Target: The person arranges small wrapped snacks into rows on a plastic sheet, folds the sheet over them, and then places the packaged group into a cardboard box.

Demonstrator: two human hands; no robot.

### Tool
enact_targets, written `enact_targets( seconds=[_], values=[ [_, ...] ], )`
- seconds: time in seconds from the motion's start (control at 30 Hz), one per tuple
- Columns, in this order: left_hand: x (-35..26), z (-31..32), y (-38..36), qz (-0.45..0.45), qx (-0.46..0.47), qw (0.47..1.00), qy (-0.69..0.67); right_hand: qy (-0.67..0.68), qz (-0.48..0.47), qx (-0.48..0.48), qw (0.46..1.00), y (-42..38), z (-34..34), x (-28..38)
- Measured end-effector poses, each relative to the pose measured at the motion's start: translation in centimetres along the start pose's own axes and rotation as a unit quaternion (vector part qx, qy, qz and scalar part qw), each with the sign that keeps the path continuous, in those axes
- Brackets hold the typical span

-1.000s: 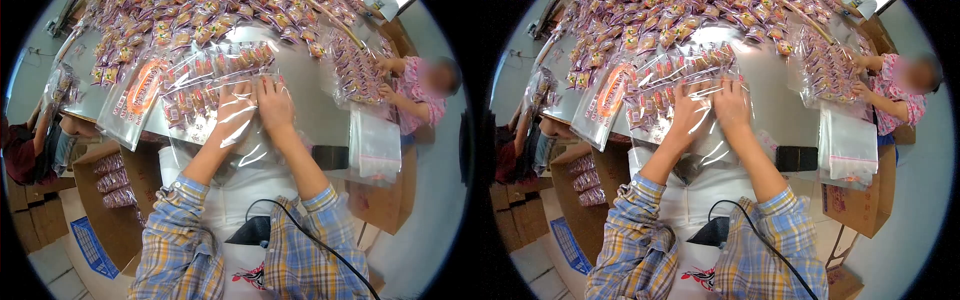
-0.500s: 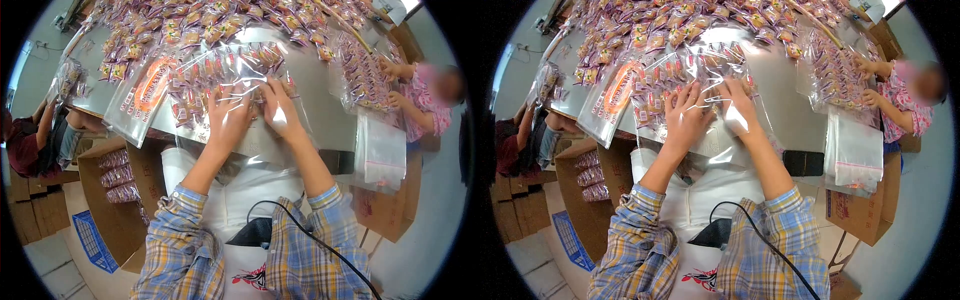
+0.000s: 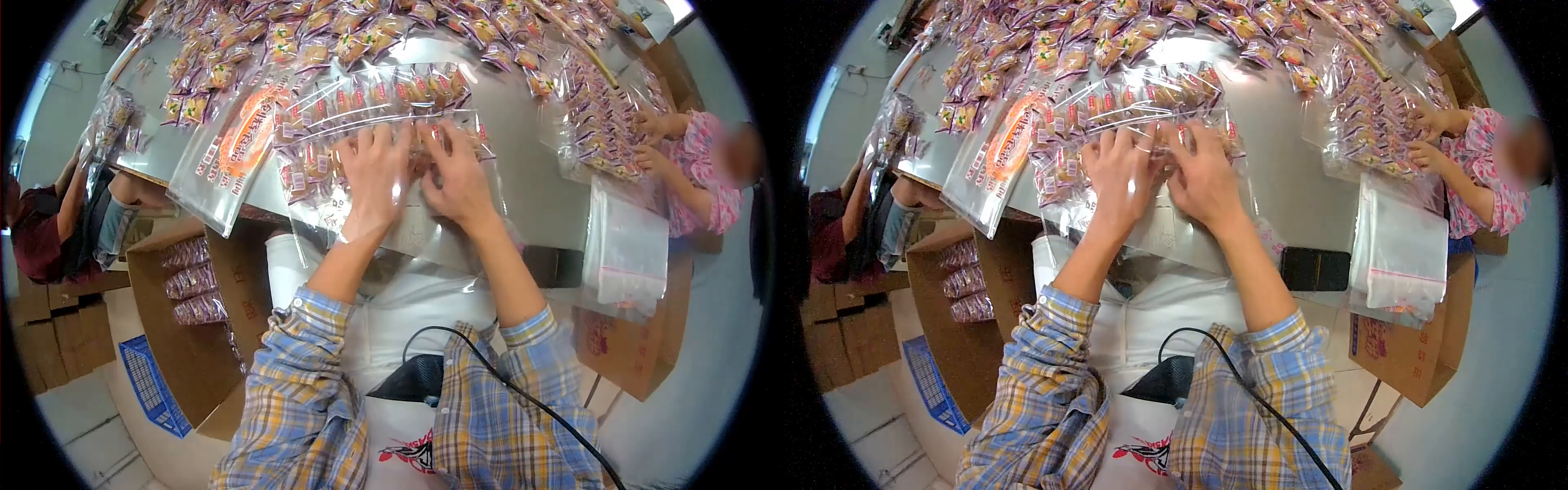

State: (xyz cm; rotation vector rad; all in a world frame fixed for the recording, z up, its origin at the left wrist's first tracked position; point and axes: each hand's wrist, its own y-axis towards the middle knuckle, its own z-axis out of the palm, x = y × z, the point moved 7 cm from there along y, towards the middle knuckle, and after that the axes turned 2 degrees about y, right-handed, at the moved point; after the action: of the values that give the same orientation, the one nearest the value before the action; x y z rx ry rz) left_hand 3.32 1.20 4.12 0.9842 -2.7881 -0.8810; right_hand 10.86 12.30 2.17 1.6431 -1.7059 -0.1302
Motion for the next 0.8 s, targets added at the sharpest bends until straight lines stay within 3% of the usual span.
enact_targets(
  seconds=[0.2, 0.3, 0.33, 0.4, 0.5, 0.6, 0.8],
  values=[
    [0.4, -0.8, -1.1, 0.024, 0.053, 0.998, -0.036, -0.042, -0.032, -0.008, 0.999, -0.2, 1.0, 0.2],
    [0.9, -1.5, -2.5, 0.062, 0.017, 0.995, 0.077, -0.04, -0.026, 0.003, 0.999, 0.0, 0.8, 0.5],
    [1.0, -1.7, -2.2, 0.017, 0.019, 0.999, 0.025, -0.057, -0.03, 0.02, 0.998, 0.2, 1.1, 0.4],
    [2.2, -0.9, -2.1, 0.023, 0.023, 0.999, 0.013, -0.03, -0.015, 0.034, 0.999, 0.8, 0.9, 1.0],
    [2.4, -1.4, -2.1, 0.032, 0.041, 0.999, -0.01, -0.097, -0.021, 0.075, 0.992, 1.4, 1.3, 2.1],
    [2.4, -1.7, -1.7, 0.037, 0.065, 0.997, -0.032, -0.086, 0.004, 0.064, 0.994, 1.7, 1.6, 2.2],
    [3.5, -2.1, -2.7, 0.006, 0.016, 0.996, -0.086, -0.131, 0.022, 0.04, 0.99, 2.0, 3.3, 1.1]
  ],
)
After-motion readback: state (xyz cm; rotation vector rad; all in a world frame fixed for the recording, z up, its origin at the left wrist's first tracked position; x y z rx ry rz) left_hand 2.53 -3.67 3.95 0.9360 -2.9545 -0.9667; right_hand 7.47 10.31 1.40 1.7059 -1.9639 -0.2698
